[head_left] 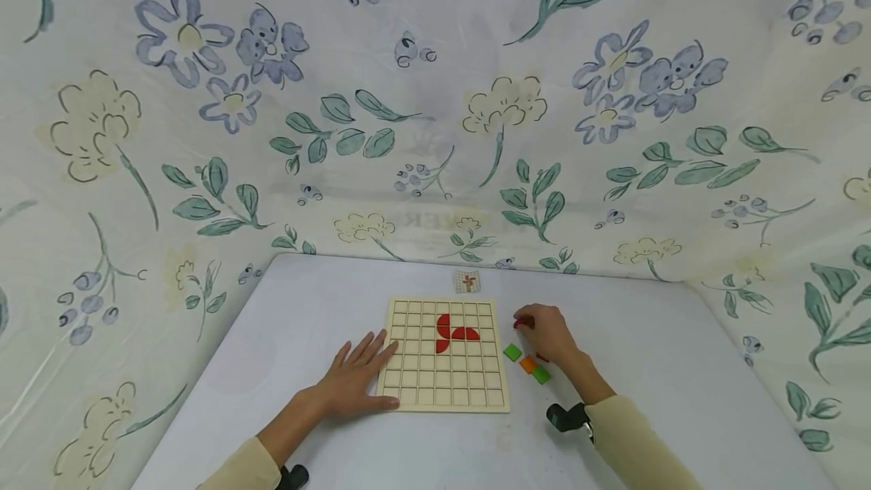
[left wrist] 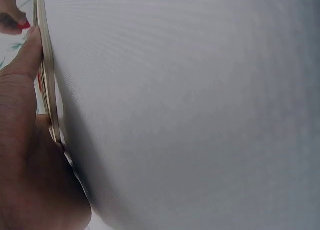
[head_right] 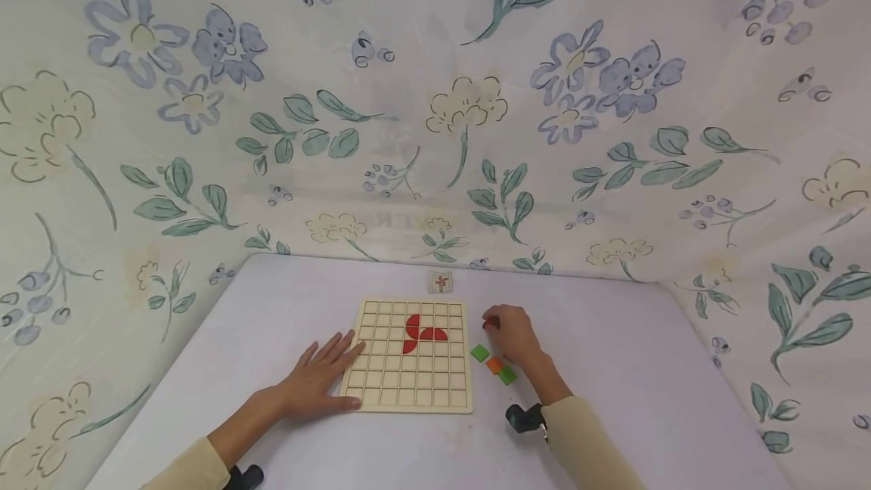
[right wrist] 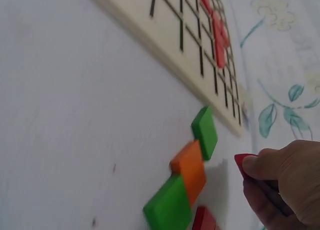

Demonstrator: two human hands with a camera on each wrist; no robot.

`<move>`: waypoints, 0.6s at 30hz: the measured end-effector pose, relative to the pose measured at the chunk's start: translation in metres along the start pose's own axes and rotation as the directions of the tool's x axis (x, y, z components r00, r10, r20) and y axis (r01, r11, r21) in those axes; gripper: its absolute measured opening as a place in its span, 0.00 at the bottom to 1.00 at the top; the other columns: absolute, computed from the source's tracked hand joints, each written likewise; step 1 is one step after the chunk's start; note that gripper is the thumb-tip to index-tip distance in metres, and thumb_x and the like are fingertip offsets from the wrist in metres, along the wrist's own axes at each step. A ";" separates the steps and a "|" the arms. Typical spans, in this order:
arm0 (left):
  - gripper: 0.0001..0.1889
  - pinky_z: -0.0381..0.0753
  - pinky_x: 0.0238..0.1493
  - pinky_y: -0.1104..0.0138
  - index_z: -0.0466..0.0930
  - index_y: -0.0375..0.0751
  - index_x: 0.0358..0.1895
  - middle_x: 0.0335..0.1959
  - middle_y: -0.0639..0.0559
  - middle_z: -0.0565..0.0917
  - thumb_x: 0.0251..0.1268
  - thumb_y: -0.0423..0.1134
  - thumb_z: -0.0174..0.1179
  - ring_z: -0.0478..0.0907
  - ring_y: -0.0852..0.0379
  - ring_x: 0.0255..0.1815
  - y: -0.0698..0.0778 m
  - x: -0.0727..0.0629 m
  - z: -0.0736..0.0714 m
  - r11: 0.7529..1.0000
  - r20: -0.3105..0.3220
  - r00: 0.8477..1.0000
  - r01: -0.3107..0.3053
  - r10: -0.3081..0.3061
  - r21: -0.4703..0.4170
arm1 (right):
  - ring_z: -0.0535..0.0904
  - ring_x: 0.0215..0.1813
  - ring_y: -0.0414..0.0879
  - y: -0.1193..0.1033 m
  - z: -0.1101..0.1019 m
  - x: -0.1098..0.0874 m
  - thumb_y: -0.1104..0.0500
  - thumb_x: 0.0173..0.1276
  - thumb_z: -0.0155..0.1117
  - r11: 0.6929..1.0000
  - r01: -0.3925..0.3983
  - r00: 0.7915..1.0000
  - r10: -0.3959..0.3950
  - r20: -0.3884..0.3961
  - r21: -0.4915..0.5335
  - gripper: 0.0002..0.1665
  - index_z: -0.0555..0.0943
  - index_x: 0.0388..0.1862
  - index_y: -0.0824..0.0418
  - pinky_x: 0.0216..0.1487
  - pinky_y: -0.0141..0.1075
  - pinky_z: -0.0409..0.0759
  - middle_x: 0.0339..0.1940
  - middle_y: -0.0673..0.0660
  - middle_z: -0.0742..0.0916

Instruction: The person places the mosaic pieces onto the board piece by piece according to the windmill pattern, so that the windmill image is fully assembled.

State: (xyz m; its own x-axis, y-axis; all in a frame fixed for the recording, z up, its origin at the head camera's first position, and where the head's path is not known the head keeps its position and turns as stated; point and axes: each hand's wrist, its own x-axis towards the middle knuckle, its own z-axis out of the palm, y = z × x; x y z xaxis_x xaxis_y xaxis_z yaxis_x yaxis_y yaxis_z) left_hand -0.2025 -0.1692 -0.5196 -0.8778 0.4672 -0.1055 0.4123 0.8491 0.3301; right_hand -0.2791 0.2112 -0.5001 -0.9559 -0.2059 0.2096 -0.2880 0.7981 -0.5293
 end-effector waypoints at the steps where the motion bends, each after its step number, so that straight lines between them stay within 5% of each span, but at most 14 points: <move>1: 0.54 0.36 0.72 0.42 0.50 0.48 0.79 0.80 0.47 0.44 0.55 0.76 0.54 0.38 0.45 0.79 0.000 0.000 0.000 1.000 -0.001 1.000 -0.002 0.002 -0.004 | 0.80 0.37 0.47 -0.002 0.002 0.001 0.72 0.60 0.70 1.000 0.009 1.000 -0.009 -0.011 0.018 0.10 0.87 0.42 0.66 0.43 0.42 0.82 0.37 0.56 0.87; 11: 0.54 0.36 0.72 0.42 0.49 0.49 0.80 0.80 0.46 0.44 0.56 0.76 0.53 0.38 0.45 0.79 0.000 -0.001 0.000 1.000 -0.005 1.000 -0.008 0.008 0.000 | 0.82 0.32 0.48 -0.037 0.024 0.013 0.74 0.60 0.69 0.961 0.134 0.988 -0.110 -0.111 0.244 0.09 0.86 0.41 0.70 0.36 0.40 0.82 0.32 0.57 0.86; 18: 0.54 0.37 0.72 0.41 0.50 0.49 0.79 0.80 0.46 0.45 0.56 0.76 0.53 0.39 0.45 0.79 0.000 -0.002 0.001 1.000 -0.010 1.000 -0.008 0.008 0.007 | 0.84 0.36 0.45 -0.058 0.038 0.020 0.70 0.64 0.68 0.903 0.051 0.999 -0.048 -0.018 0.427 0.10 0.85 0.44 0.68 0.38 0.37 0.82 0.34 0.56 0.88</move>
State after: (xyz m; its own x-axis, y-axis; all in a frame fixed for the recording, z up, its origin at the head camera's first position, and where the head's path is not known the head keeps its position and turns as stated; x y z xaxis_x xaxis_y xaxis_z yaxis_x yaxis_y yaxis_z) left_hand -0.2007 -0.1696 -0.5199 -0.8767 0.4719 -0.0936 0.4213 0.8470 0.3243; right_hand -0.2839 0.1392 -0.4959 -0.9396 -0.2342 0.2495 -0.3339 0.4677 -0.8184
